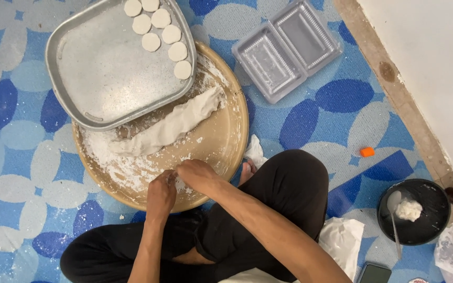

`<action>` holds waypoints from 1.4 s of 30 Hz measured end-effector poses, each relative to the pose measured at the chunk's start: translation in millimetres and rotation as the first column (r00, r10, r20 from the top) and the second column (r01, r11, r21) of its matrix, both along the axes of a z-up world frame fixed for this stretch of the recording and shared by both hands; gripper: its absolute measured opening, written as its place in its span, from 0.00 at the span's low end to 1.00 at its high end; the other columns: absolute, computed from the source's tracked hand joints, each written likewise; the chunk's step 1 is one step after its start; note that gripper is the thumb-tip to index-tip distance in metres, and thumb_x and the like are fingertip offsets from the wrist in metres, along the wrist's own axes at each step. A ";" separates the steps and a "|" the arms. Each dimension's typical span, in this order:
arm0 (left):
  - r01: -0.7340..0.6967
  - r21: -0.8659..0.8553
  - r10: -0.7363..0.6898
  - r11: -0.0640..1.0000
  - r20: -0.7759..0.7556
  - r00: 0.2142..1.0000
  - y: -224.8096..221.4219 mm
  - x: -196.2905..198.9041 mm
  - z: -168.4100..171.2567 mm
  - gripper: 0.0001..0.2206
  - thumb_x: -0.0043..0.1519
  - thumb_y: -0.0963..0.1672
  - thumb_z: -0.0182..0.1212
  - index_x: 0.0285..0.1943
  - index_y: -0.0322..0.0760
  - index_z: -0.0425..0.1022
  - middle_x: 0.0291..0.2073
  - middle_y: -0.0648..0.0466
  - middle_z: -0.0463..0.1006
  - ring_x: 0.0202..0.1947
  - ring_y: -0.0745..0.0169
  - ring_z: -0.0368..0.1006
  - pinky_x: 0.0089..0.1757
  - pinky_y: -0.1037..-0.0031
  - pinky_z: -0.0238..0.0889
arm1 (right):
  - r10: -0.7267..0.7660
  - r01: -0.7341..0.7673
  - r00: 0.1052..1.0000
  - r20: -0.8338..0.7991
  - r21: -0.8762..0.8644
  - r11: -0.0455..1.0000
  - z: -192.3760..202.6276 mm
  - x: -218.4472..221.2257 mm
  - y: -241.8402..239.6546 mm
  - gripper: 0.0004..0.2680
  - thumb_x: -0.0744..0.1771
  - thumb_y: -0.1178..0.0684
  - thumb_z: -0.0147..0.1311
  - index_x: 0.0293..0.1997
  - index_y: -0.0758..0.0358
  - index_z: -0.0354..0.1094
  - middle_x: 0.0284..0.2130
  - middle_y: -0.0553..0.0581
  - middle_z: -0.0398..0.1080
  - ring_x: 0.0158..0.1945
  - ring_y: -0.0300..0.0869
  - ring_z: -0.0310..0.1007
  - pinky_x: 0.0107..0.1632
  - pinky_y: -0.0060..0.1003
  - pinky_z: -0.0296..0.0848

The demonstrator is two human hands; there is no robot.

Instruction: Portioning a large roll of dough into small uniform discs and arranging them on a metal tray.

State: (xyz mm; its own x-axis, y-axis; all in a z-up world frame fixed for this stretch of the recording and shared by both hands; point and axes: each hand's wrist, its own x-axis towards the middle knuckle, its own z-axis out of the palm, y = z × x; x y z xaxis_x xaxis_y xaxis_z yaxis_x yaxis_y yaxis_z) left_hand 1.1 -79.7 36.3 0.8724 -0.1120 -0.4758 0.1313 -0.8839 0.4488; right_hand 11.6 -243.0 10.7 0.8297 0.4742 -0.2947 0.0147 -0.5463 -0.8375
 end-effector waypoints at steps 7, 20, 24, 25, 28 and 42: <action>0.048 0.178 -0.037 0.983 -0.061 0.997 7.7 -1.3 -11.7 0.14 0.73 0.46 0.43 0.46 0.34 0.75 0.29 0.34 0.81 0.36 0.31 0.80 0.38 0.46 0.72 | -0.222 0.189 0.924 -0.311 -0.134 0.973 -11.0 10.5 -29.1 0.10 0.65 0.64 0.42 0.38 0.72 0.74 0.29 0.69 0.72 0.37 0.57 0.77 0.41 0.52 0.77; 0.092 0.196 -0.091 0.976 -0.014 0.996 9.6 0.3 -4.9 0.17 0.74 0.48 0.43 0.41 0.34 0.75 0.23 0.35 0.80 0.31 0.36 0.80 0.33 0.53 0.74 | -0.943 0.956 0.218 -0.252 -0.142 0.259 3.0 83.1 -109.8 0.12 0.62 0.56 0.52 0.47 0.67 0.77 0.36 0.66 0.78 0.44 0.53 0.80 0.46 0.50 0.75; 0.059 0.149 -0.062 0.987 0.012 0.998 23.5 1.1 -17.5 0.16 0.71 0.51 0.48 0.40 0.38 0.76 0.25 0.39 0.79 0.33 0.37 0.80 0.35 0.52 0.73 | -0.965 0.977 0.164 -0.203 -0.103 0.188 -8.7 94.5 -106.9 0.13 0.61 0.55 0.54 0.48 0.65 0.78 0.38 0.67 0.78 0.45 0.55 0.80 0.45 0.47 0.76; 0.042 0.120 -0.044 0.992 0.019 0.999 25.1 1.6 -20.8 0.15 0.70 0.51 0.50 0.40 0.41 0.77 0.25 0.42 0.80 0.33 0.40 0.80 0.35 0.55 0.74 | -0.971 0.985 0.130 -0.202 -0.086 0.150 -13.4 95.7 -106.4 0.13 0.61 0.56 0.54 0.46 0.65 0.78 0.37 0.67 0.78 0.43 0.51 0.79 0.42 0.47 0.75; 0.026 0.086 -0.029 0.996 0.030 0.999 25.5 2.1 -28.7 0.12 0.68 0.51 0.55 0.42 0.44 0.79 0.26 0.47 0.81 0.33 0.46 0.81 0.35 0.60 0.74 | -0.980 0.993 0.087 -0.181 -0.069 0.101 -26.0 100.4 -109.3 0.11 0.60 0.57 0.54 0.43 0.63 0.79 0.33 0.63 0.78 0.36 0.44 0.77 0.36 0.44 0.73; 0.004 0.004 -0.005 1.000 0.101 0.995 29.6 1.4 -33.0 0.12 0.67 0.51 0.59 0.43 0.40 0.80 0.27 0.46 0.81 0.33 0.44 0.81 0.35 0.59 0.74 | -0.951 0.999 0.024 -0.308 -0.029 0.034 -5.9 93.4 -114.0 0.06 0.64 0.57 0.55 0.41 0.63 0.77 0.16 0.52 0.65 0.17 0.33 0.66 0.18 0.25 0.63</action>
State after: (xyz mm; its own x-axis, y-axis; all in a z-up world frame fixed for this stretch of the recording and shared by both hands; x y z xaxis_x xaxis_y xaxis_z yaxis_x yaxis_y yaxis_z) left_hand 2.5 -50.2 3.3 0.9154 -0.1143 -0.3860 0.0816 -0.8862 0.4560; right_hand 105.1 -357.0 4.8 0.4822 -0.6824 -0.5493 -0.5769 0.2245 -0.7854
